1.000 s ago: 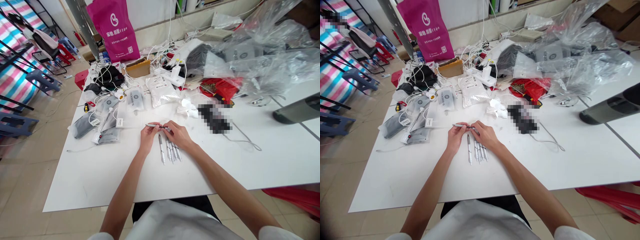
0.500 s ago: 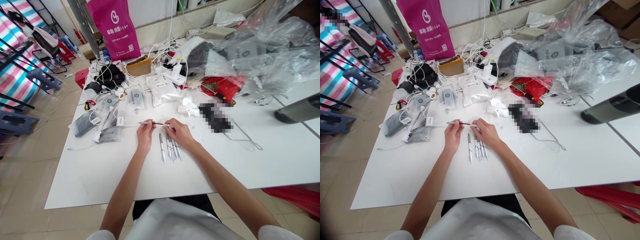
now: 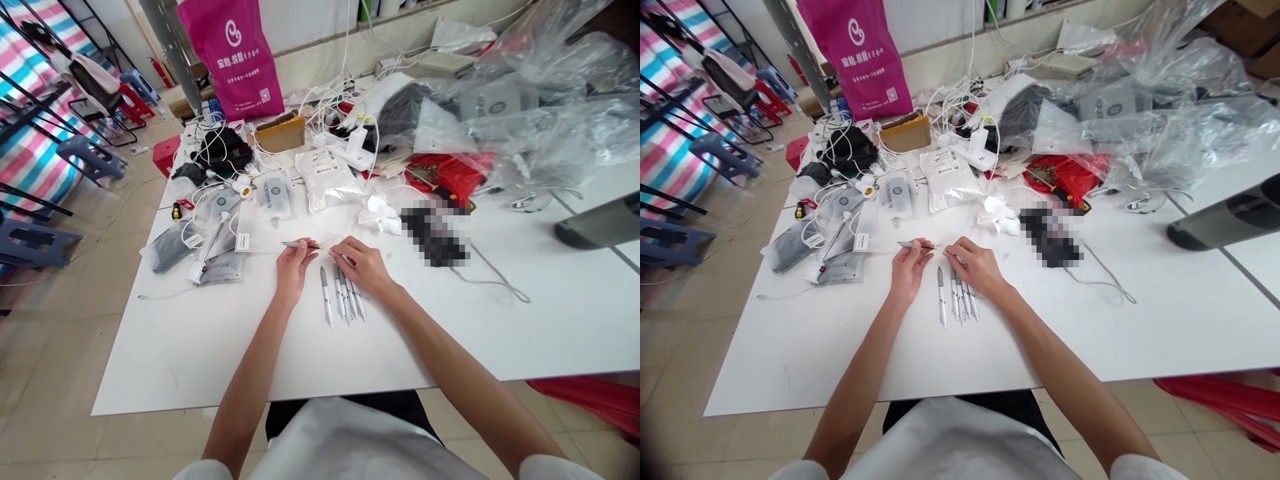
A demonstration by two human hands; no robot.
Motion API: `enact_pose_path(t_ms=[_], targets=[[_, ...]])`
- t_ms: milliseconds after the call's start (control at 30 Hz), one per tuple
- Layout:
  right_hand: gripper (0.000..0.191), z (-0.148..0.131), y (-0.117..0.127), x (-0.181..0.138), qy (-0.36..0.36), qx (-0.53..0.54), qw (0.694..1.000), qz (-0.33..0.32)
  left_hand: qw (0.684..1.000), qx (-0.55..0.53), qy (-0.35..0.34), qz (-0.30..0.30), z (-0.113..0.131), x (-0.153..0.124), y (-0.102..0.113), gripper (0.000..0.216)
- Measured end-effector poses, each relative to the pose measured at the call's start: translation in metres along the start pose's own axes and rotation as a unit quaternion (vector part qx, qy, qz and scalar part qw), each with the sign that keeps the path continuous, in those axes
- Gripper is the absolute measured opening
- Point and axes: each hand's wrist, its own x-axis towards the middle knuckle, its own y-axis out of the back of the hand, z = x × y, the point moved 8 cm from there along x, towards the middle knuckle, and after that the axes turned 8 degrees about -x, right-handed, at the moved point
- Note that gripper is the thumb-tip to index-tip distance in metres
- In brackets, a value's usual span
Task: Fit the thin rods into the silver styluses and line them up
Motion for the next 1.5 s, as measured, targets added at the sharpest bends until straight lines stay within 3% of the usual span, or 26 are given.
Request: enact_pose_path(t_ms=[133,267,367,633,767,1000,1167,1333,1500], targets=[[0.026,-0.004,-0.003,-0.002,0.004,0.019,1.000,-0.019,0.998,0.000,0.047,-0.042,-0.007,-0.005,-0.011,0.040],[0.035,-0.003,-0.003,-0.001,-0.008,0.066,0.998,-0.021,0.998,-0.044,0.034,-0.019,-0.003,-0.003,-0.005,0.038],[0.041,0.001,-0.001,0.001,-0.011,0.087,0.996,0.014,0.997,-0.070,0.031,-0.002,-0.001,0.000,0.002,0.037],[0.027,0.023,0.001,0.001,-0.123,0.128,0.983,0.053,0.997,-0.071,0.033,0.011,-0.003,0.003,0.005,0.039],[0.023,0.016,0.009,0.005,-0.094,0.144,0.983,0.065,0.997,-0.055,0.051,0.004,-0.009,0.002,0.002,0.037],[0.022,0.008,0.006,0.009,-0.085,0.189,0.978,0.021,0.997,-0.012,0.068,-0.032,-0.014,-0.003,-0.007,0.036],[0.032,0.011,0.010,0.006,-0.129,0.213,0.967,0.050,0.997,0.005,0.070,-0.037,-0.014,-0.006,-0.010,0.031],[0.041,0.004,0.015,0.002,-0.107,0.260,0.956,0.089,0.994,0.009,0.102,-0.037,-0.018,-0.007,-0.008,0.028],[0.033,-0.001,0.018,0.001,-0.090,0.261,0.957,0.090,0.991,0.004,0.122,-0.057,-0.022,-0.008,-0.008,0.029]])
